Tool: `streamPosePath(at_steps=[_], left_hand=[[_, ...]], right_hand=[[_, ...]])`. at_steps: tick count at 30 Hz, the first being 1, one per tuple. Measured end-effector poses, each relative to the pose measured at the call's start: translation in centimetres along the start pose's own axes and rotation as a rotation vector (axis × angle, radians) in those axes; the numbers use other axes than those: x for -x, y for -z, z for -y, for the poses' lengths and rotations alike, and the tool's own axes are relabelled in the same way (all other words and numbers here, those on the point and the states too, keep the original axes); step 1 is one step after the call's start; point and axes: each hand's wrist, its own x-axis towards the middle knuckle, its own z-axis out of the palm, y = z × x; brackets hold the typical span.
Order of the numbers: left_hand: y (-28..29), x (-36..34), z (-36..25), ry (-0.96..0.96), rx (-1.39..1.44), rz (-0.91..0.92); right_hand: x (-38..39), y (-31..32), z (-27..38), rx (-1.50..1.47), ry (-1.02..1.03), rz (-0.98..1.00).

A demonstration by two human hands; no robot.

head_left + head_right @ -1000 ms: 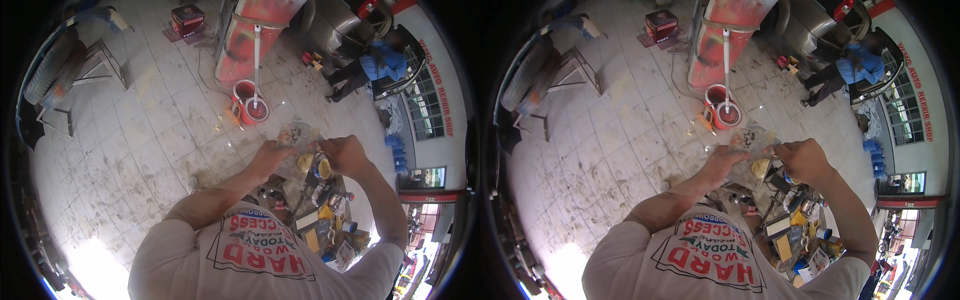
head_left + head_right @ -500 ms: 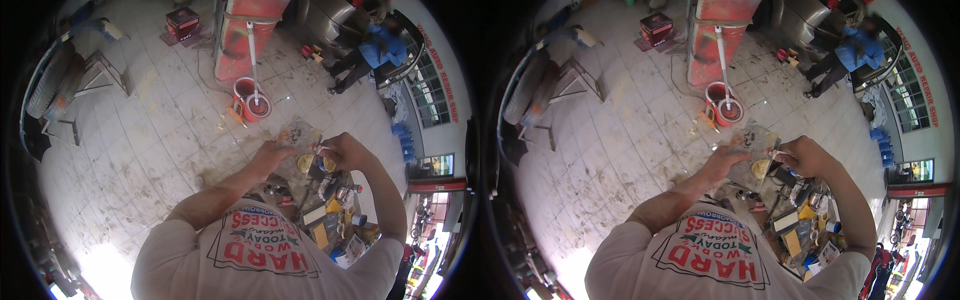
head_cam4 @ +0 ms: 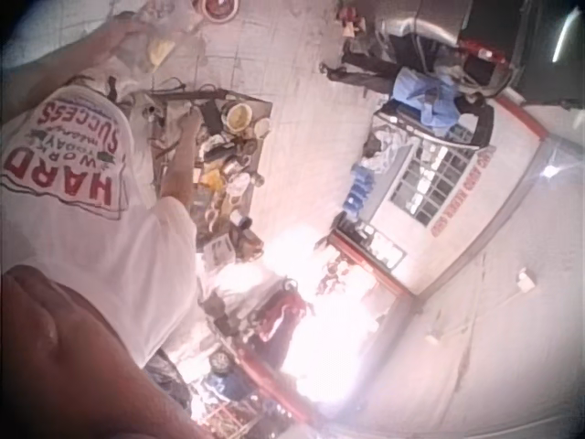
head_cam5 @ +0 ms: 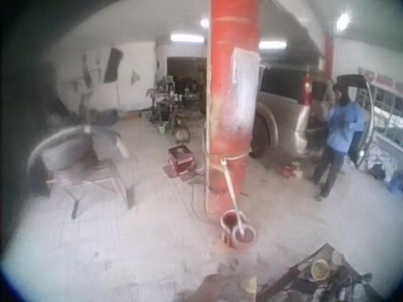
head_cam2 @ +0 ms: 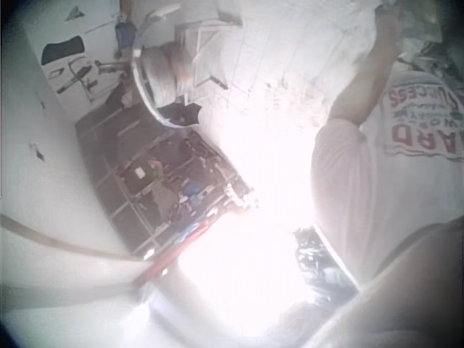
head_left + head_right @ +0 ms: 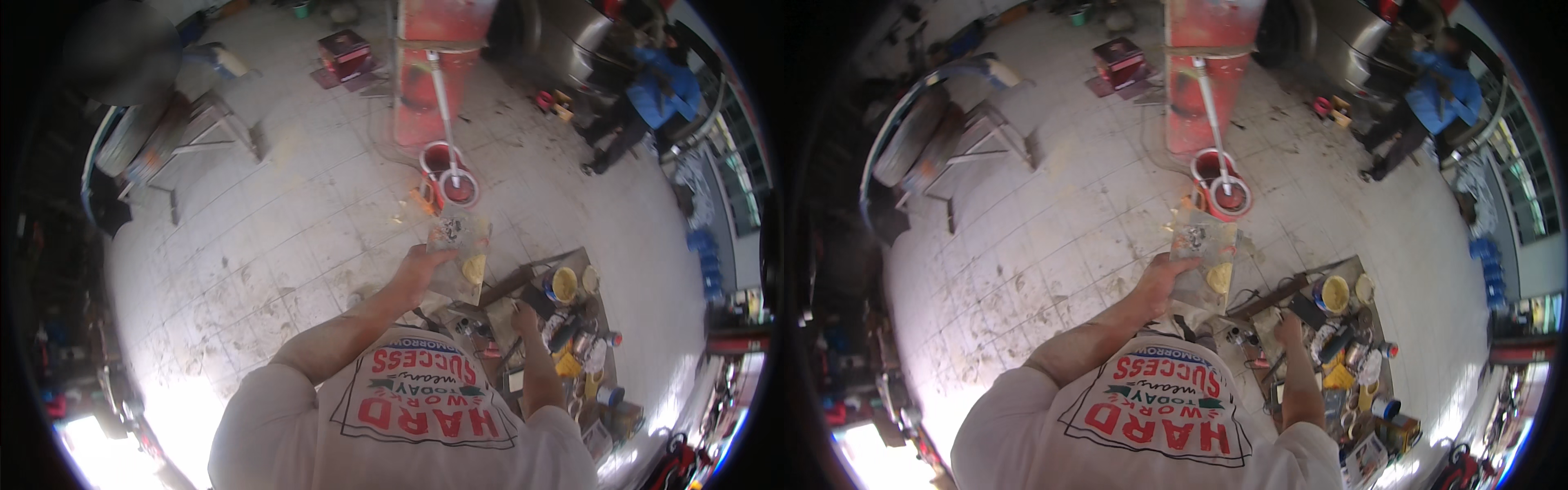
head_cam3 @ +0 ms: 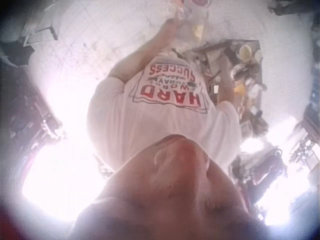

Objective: The person sands a car bumper with a sanding block, moving across different areas of the surface. The person then walks to a table, picks up a sanding sheet, and tears it into smaller pieces.

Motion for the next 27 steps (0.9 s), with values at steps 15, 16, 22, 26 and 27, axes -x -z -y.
streamPosePath(at_steps=[15, 16, 22, 26, 27], left_hand=[[3.3, 2.2, -0.3, -0.121, 0.293, -0.233], [3.9, 2.0, -0.4, -0.146, 0.298, -0.195], [5.8, 1.7, -1.4, -0.211, 0.242, -0.129], [5.3, 1.8, -2.0, -0.227, 0.236, -0.173], [5.4, 1.9, -2.0, -0.208, 0.243, -0.162]], right_hand=[[9.1, 13.0, 13.6, -1.676, 0.678, 0.516], [11.4, 16.4, 15.9, -1.645, 0.988, 0.659], [20.8, 33.1, 25.3, -1.710, 1.764, 0.055], [25.2, 35.7, 27.8, -1.667, 1.927, 0.179], [25.8, 35.7, 28.0, -1.660, 1.927, 0.182]])
